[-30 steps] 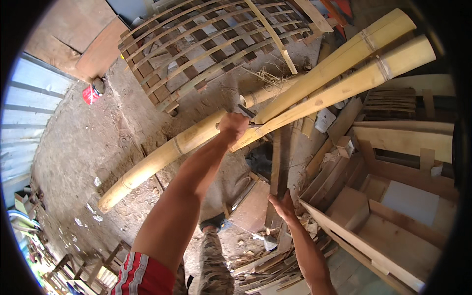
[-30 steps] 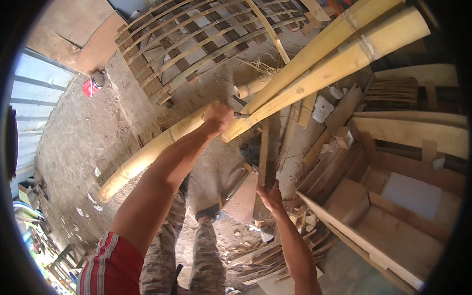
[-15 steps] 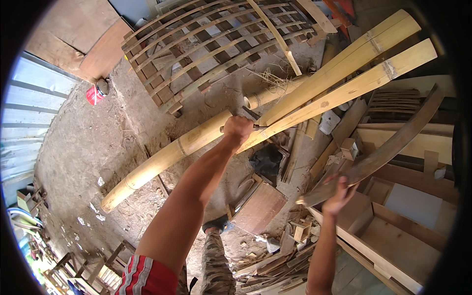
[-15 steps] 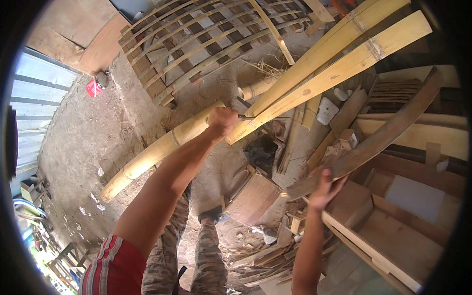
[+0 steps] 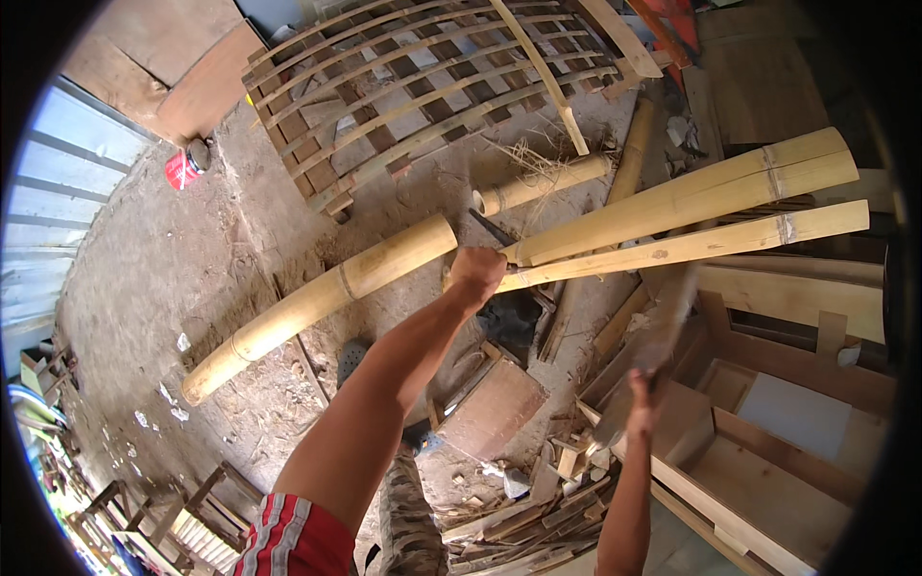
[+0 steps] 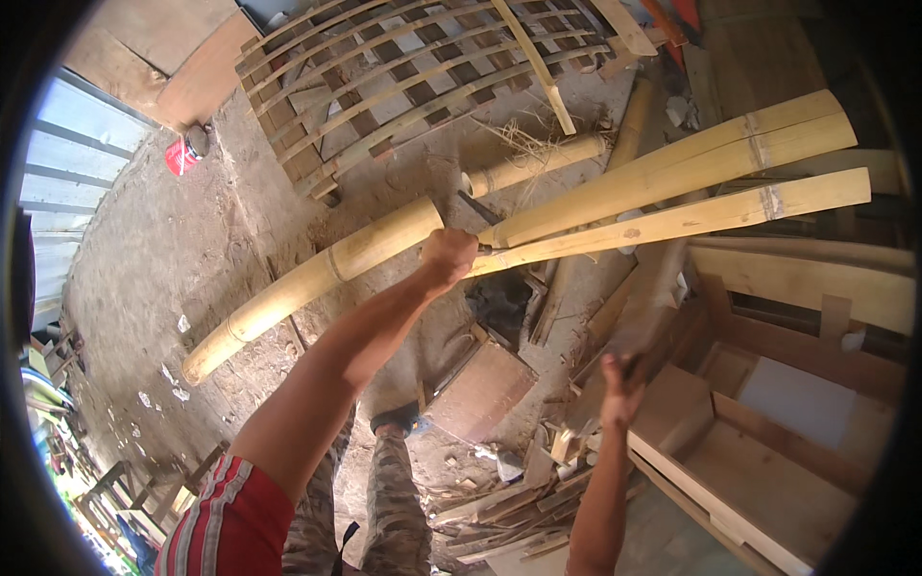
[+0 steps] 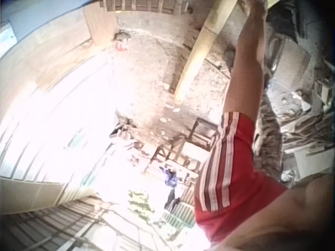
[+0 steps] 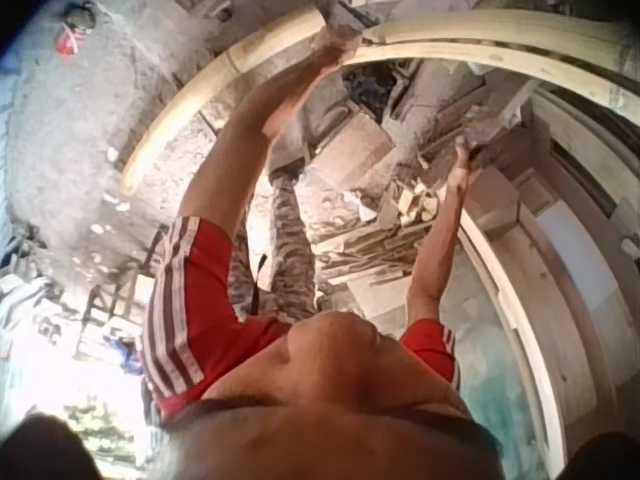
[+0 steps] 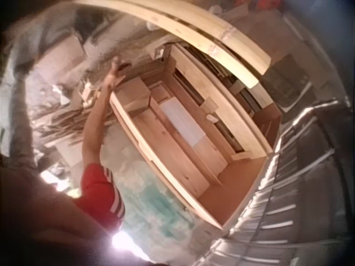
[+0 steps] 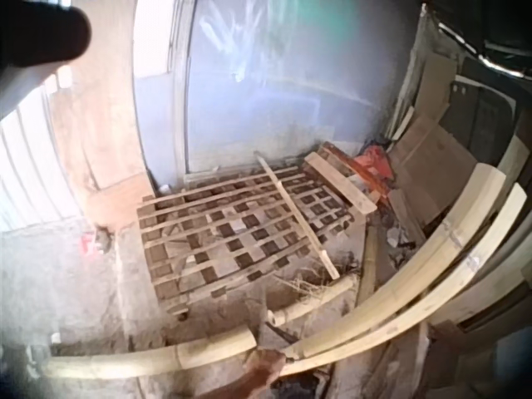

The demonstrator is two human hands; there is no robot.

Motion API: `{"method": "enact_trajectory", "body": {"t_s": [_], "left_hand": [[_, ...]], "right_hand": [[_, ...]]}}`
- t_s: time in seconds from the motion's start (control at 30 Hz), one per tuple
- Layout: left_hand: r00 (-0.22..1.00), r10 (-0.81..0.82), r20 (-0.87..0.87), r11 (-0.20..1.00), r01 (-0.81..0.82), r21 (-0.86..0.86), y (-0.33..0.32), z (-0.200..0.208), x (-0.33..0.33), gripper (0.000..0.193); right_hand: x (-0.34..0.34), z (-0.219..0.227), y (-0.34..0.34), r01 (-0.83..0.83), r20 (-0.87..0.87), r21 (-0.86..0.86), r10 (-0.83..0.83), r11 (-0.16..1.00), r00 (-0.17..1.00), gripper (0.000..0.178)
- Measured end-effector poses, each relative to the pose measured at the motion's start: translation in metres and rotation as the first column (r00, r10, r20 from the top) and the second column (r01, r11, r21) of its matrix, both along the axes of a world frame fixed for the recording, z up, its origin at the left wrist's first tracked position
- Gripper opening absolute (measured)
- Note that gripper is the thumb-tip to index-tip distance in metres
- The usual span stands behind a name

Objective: The person uses a machete to split a long bamboo pole into smaller sections. They then sit on the floor and continue splitting a shorter bamboo piece into thin strips, adjusting their grip and the bamboo orientation as needed.

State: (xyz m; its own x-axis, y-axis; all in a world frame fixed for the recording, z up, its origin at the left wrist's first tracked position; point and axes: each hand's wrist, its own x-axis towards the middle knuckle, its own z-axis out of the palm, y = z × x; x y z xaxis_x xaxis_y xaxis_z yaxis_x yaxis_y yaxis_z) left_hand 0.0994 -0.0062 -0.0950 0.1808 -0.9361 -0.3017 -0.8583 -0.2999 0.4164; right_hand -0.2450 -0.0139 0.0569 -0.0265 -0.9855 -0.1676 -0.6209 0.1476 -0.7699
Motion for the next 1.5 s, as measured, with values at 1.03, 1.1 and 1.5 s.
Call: {"method": "enact_trajectory", "body": {"t_s": [1.03,1.1,1.5], "left_hand": [[0.995,-0.033,-0.091,0.999,0.037,0.038,0.008,-0.023,-0.02,0.017],[0.995,-0.052,-0.084,0.997,0.056,0.044,0.002,-0.021,-0.018,0.016],[0.994,-0.107,0.024,0.994,0.106,0.011,-0.026,-0.019,-0.023,0.018]], "right_hand": [[-0.03,-0.116,0.047,0.394,0.455,-0.14,-0.295,0.908,0.84,0.097],[-0.017,-0.132,0.08,0.109,0.093,0.094,-0.117,0.99,0.989,0.096],[-0.035,-0.084,0.077,0.169,-0.089,0.036,-0.165,0.985,0.982,0.103]]}}
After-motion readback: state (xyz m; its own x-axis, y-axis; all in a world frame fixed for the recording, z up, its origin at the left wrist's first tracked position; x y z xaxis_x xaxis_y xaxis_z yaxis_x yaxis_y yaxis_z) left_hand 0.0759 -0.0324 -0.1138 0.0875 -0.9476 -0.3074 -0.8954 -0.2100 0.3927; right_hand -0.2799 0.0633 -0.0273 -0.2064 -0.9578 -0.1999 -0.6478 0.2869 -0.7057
